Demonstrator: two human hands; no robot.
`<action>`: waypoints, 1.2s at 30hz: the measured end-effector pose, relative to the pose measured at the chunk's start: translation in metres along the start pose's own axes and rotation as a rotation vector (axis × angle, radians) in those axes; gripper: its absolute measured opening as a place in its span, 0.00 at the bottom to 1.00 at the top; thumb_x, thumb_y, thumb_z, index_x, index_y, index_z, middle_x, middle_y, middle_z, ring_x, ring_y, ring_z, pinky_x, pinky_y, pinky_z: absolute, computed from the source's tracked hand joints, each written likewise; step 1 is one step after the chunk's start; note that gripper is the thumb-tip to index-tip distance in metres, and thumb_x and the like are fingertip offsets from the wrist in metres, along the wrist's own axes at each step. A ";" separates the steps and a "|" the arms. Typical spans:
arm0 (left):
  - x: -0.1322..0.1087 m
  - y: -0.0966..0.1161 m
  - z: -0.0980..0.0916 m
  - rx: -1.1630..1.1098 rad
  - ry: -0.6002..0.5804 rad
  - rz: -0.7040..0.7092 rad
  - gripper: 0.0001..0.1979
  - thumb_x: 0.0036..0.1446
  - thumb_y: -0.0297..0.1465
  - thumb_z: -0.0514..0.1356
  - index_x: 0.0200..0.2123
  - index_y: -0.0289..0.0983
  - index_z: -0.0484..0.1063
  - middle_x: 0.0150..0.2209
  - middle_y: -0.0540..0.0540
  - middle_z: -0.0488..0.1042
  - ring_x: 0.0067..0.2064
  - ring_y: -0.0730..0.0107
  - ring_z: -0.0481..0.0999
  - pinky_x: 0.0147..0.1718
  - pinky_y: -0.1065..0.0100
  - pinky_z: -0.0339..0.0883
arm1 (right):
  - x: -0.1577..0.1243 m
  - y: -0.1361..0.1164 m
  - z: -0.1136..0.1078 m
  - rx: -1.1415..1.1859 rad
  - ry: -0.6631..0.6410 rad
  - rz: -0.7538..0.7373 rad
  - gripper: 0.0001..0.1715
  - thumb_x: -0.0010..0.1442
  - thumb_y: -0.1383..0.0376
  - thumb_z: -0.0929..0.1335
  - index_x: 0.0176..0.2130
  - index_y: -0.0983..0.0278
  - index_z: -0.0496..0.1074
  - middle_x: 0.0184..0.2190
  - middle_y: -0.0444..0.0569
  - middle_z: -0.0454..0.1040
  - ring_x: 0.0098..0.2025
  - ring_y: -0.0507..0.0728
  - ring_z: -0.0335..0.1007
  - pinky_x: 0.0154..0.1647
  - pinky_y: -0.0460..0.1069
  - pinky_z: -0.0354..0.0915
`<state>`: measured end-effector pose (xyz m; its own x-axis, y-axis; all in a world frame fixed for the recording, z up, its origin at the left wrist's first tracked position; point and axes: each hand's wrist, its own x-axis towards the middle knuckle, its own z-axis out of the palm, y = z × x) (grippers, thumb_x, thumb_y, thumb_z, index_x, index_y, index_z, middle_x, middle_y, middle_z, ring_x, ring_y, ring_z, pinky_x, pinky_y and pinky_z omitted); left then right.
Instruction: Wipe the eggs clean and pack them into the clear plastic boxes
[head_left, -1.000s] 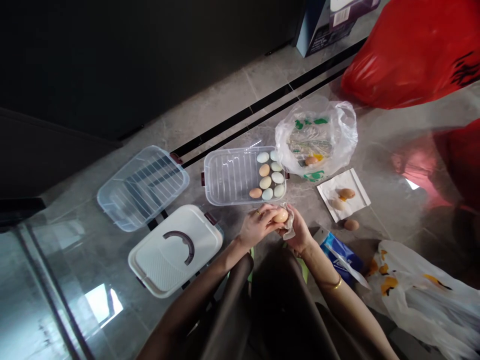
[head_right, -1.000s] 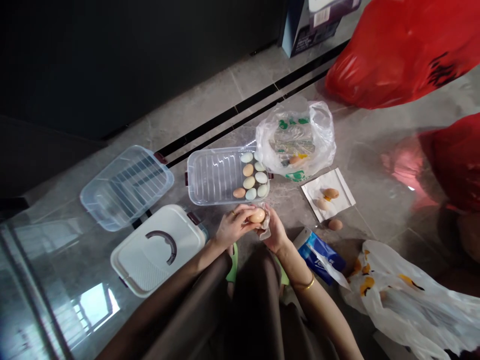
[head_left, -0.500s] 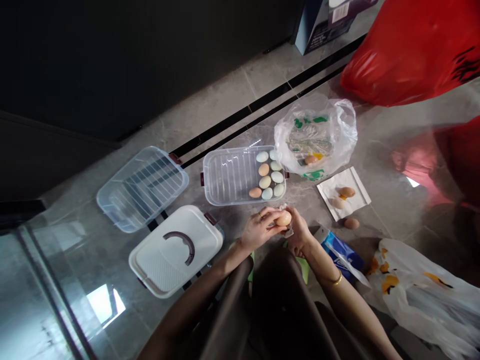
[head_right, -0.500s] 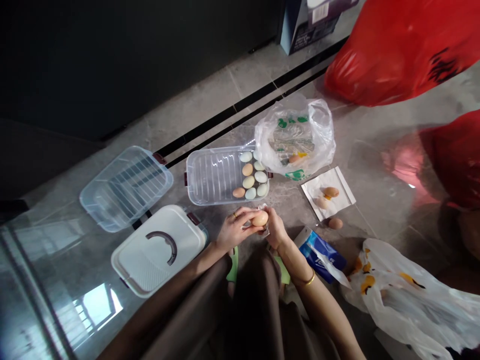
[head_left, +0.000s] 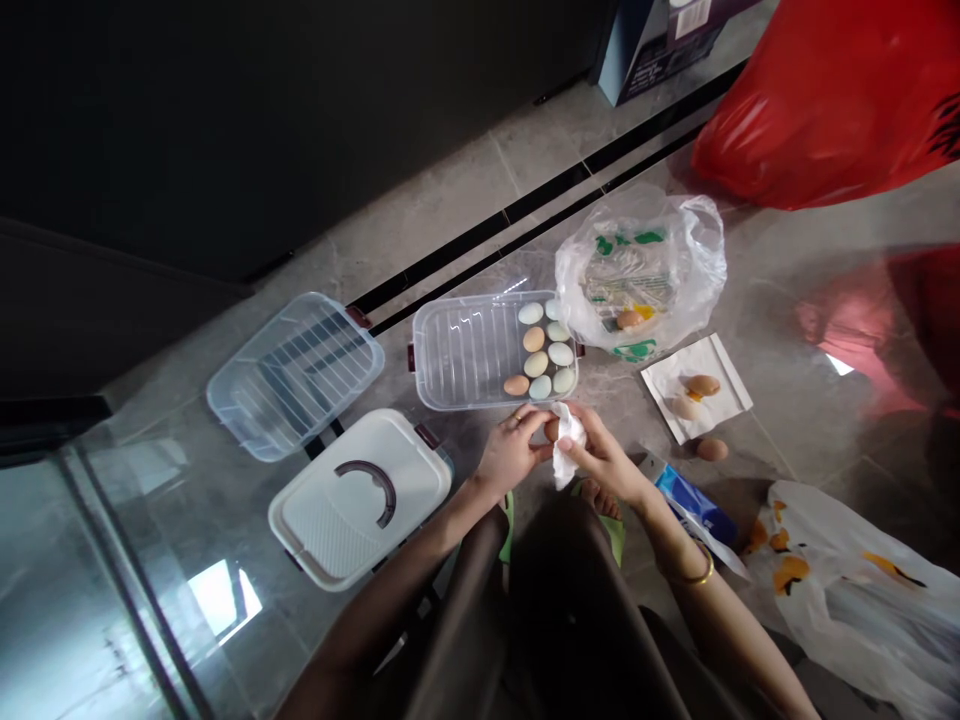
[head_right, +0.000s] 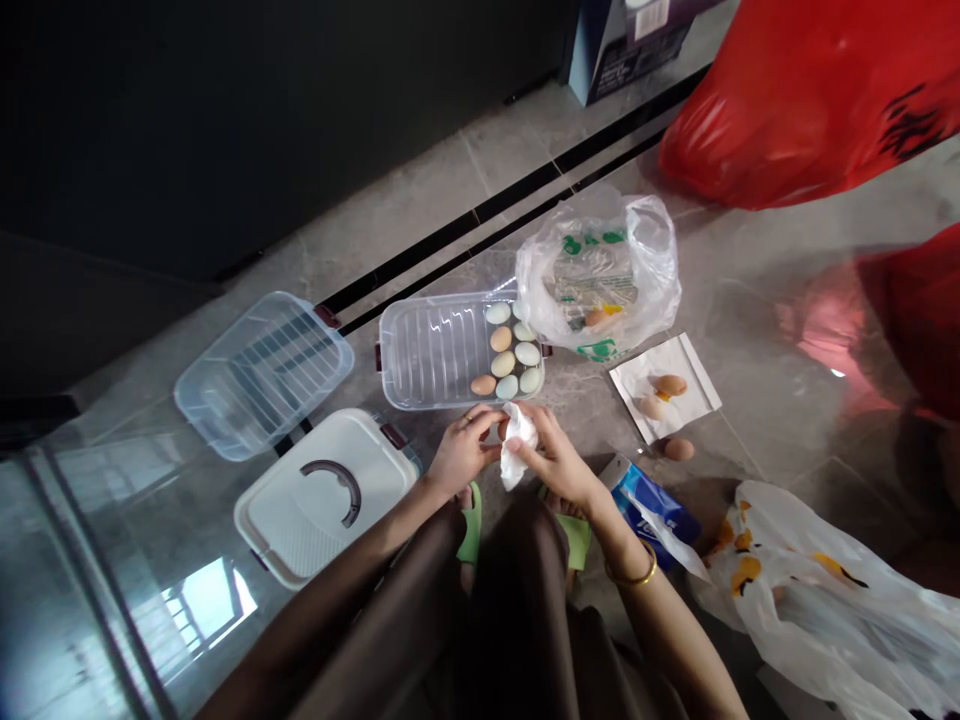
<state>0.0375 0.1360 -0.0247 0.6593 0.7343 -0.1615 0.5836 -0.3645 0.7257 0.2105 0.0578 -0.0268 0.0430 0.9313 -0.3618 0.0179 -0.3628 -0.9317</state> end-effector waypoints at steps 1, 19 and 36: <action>0.000 0.001 0.000 0.025 -0.006 0.011 0.11 0.57 0.28 0.65 0.44 0.40 0.73 0.41 0.48 0.77 0.42 0.67 0.80 0.41 0.69 0.73 | 0.001 0.000 0.004 -0.089 0.025 -0.056 0.28 0.60 0.55 0.70 0.58 0.58 0.67 0.53 0.52 0.71 0.56 0.61 0.65 0.60 0.57 0.60; -0.014 0.004 0.013 0.161 0.235 0.297 0.18 0.62 0.44 0.59 0.51 0.41 0.73 0.42 0.47 0.79 0.43 0.72 0.80 0.43 0.73 0.73 | 0.026 0.014 0.024 0.731 0.023 0.660 0.15 0.52 0.53 0.70 0.31 0.63 0.74 0.26 0.47 0.77 0.25 0.55 0.71 0.23 0.48 0.65; -0.013 0.007 0.012 0.259 0.064 0.311 0.17 0.64 0.40 0.58 0.53 0.41 0.71 0.46 0.46 0.79 0.47 0.69 0.79 0.50 0.69 0.72 | 0.022 0.007 0.018 0.482 0.205 0.380 0.17 0.56 0.50 0.69 0.32 0.61 0.75 0.32 0.46 0.78 0.35 0.57 0.73 0.39 0.50 0.68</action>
<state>0.0388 0.1163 -0.0254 0.7969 0.5978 0.0868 0.4669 -0.7008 0.5393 0.1937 0.0767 -0.0420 0.1492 0.6983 -0.7001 -0.4848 -0.5654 -0.6673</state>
